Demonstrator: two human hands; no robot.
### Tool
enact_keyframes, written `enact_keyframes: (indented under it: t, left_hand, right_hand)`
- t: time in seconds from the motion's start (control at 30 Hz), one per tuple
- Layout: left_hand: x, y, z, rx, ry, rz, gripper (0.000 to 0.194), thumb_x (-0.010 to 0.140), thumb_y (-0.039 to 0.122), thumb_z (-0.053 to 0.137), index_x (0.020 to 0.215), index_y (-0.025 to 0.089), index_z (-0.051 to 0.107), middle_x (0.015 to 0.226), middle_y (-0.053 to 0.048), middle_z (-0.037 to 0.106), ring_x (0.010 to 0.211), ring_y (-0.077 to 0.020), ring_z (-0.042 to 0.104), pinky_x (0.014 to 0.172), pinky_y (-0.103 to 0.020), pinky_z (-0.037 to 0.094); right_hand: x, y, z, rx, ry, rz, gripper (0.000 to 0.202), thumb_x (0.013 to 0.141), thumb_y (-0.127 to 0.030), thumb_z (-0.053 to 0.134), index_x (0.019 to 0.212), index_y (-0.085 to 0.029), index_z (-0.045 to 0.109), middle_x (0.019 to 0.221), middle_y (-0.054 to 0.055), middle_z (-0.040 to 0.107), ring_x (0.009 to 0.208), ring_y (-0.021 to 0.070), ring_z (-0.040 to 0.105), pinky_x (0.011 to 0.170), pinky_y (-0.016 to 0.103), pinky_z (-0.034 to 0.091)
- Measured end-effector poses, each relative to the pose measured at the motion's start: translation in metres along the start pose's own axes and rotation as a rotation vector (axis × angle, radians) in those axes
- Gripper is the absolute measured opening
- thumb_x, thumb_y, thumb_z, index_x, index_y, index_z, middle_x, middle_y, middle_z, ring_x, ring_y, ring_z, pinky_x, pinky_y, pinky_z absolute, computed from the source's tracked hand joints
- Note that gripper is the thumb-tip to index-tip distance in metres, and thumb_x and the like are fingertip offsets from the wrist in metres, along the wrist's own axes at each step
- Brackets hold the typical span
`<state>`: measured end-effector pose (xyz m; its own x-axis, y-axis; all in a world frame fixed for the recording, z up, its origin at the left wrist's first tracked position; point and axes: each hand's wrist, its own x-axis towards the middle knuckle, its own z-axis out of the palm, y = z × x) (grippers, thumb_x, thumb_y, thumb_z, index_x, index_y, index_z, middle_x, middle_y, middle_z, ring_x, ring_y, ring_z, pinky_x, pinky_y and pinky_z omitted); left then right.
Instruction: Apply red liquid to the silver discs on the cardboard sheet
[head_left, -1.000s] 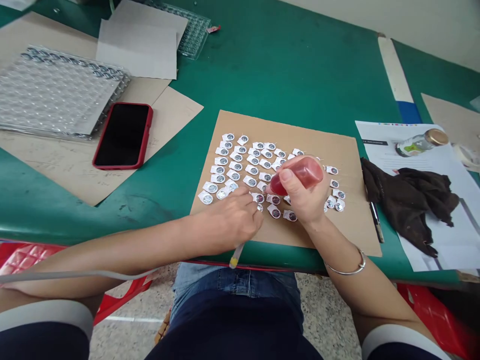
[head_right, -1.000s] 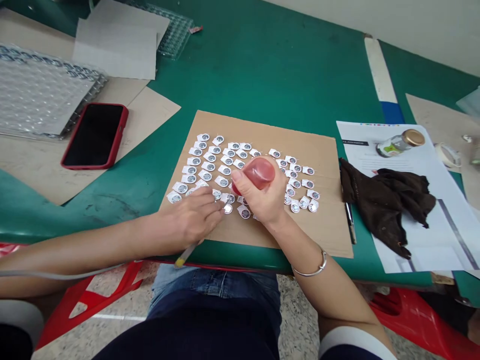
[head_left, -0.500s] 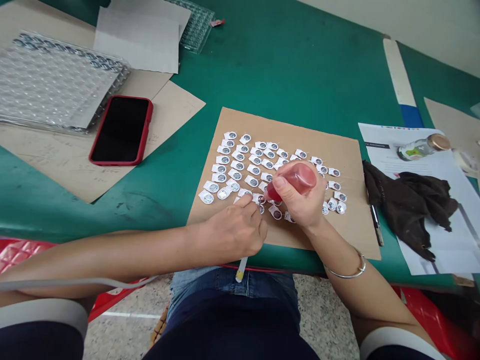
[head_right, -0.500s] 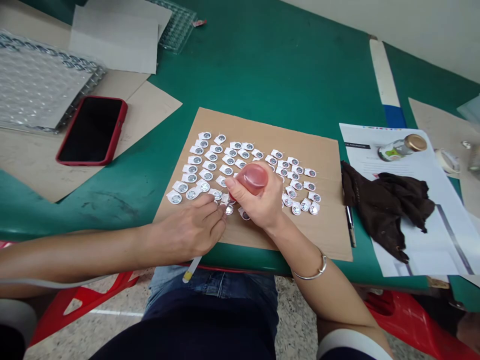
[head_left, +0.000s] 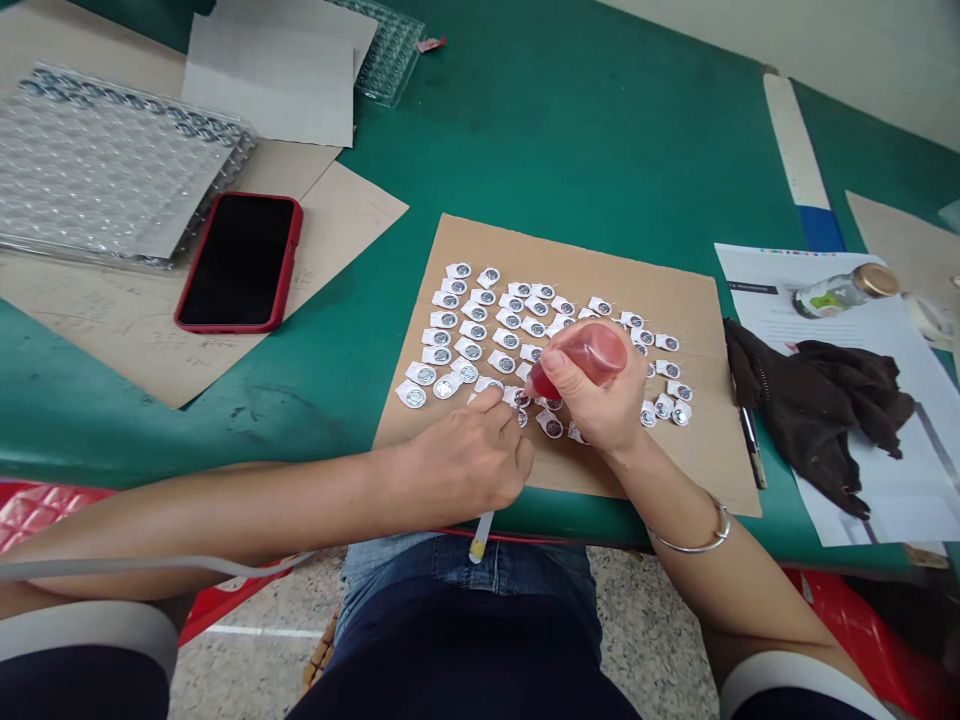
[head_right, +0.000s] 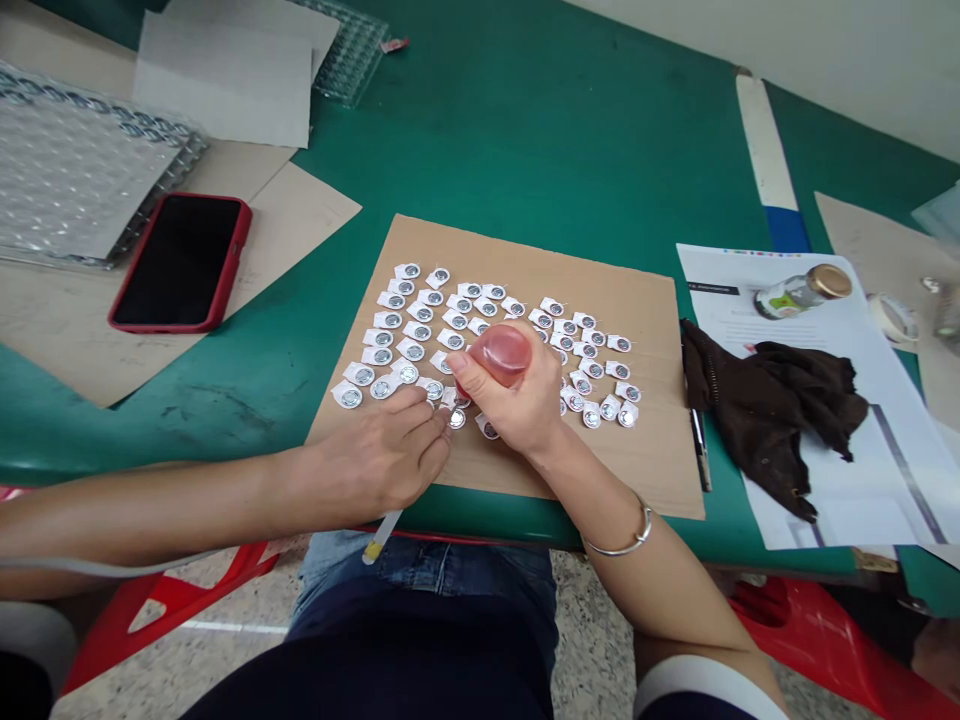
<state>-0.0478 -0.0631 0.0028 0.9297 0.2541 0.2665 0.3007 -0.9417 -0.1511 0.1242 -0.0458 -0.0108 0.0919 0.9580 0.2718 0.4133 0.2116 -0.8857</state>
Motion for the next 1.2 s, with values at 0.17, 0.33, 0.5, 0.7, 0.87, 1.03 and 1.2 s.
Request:
enact_keyframes:
  t: [0.17,0.33,0.5,0.7,0.87,1.03,1.2]
  left_hand:
    - [0.0001,-0.0006,0.0,0.0,-0.008,0.005,0.018,0.082,0.004,0.043,0.074,0.01,0.058,0.064,-0.009,0.061,0.062,-0.0192,0.056,0.064,-0.035,0.044]
    - [0.0006,-0.0015,0.0001,0.003,-0.01,0.002,0.017,0.081,0.004,0.044,0.074,0.01,0.058,0.064,-0.008,0.061,0.062,-0.0188,0.056,0.064,-0.035,0.044]
    - [0.0005,-0.0016,-0.0013,-0.007,-0.021,0.002,0.018,0.083,0.004,0.042,0.075,0.01,0.058,0.063,-0.008,0.061,0.062,-0.0176,0.054,0.066,-0.034,0.044]
    - [-0.0006,-0.0018,-0.0009,-0.029,-0.018,-0.002,0.018,0.083,0.004,0.043,0.076,0.009,0.058,0.064,-0.009,0.061,0.063,-0.0174,0.053,0.067,-0.035,0.044]
    - [0.0009,-0.0021,-0.0022,-0.024,-0.026,0.002,0.02,0.083,0.004,0.041,0.074,0.01,0.057,0.064,-0.008,0.061,0.062,-0.0174,0.053,0.068,-0.035,0.043]
    - [-0.0002,-0.0031,0.0003,-0.066,-0.034,-0.016,0.02,0.084,0.004,0.04,0.073,0.011,0.056,0.063,-0.007,0.059,0.063,-0.0171,0.051,0.068,-0.034,0.043]
    - [-0.0025,-0.0057,0.0067,-0.132,-0.028,-0.051,0.02,0.083,0.004,0.039,0.072,0.013,0.054,0.064,-0.006,0.057,0.065,-0.017,0.049,0.069,-0.034,0.041]
  right_hand:
    - [0.0002,0.0005,0.0009,0.017,0.011,-0.003,0.022,0.069,-0.039,0.067,0.08,-0.023,0.055,0.073,0.0,0.06,0.073,0.0169,0.063,0.064,0.036,0.052]
    - [0.0004,-0.0001,0.0002,0.025,0.008,0.025,0.023,0.068,-0.039,0.068,0.079,-0.022,0.055,0.074,0.0,0.06,0.072,0.0161,0.062,0.068,0.036,0.052]
    - [0.0004,0.0001,-0.0006,0.023,0.0,0.048,0.024,0.069,-0.04,0.067,0.079,-0.022,0.055,0.077,0.001,0.061,0.071,0.0152,0.061,0.071,0.036,0.052]
    - [0.0009,-0.001,0.0001,0.004,0.024,0.031,0.024,0.069,-0.04,0.067,0.079,-0.022,0.055,0.075,0.0,0.061,0.069,0.0142,0.06,0.071,0.035,0.052]
    - [0.0028,-0.0023,-0.0007,-0.024,0.061,-0.038,0.021,0.069,-0.037,0.067,0.077,-0.021,0.057,0.072,0.0,0.061,0.066,0.0128,0.059,0.066,0.033,0.051]
    - [0.0038,-0.0023,-0.0004,-0.024,0.066,-0.017,0.023,0.069,-0.04,0.066,0.077,-0.021,0.056,0.072,-0.001,0.06,0.064,0.0125,0.059,0.064,0.032,0.051]
    - [0.0047,-0.0039,-0.0018,-0.053,0.098,-0.104,0.02,0.068,-0.034,0.069,0.077,-0.021,0.057,0.072,0.0,0.062,0.068,0.0123,0.059,0.065,0.031,0.05]
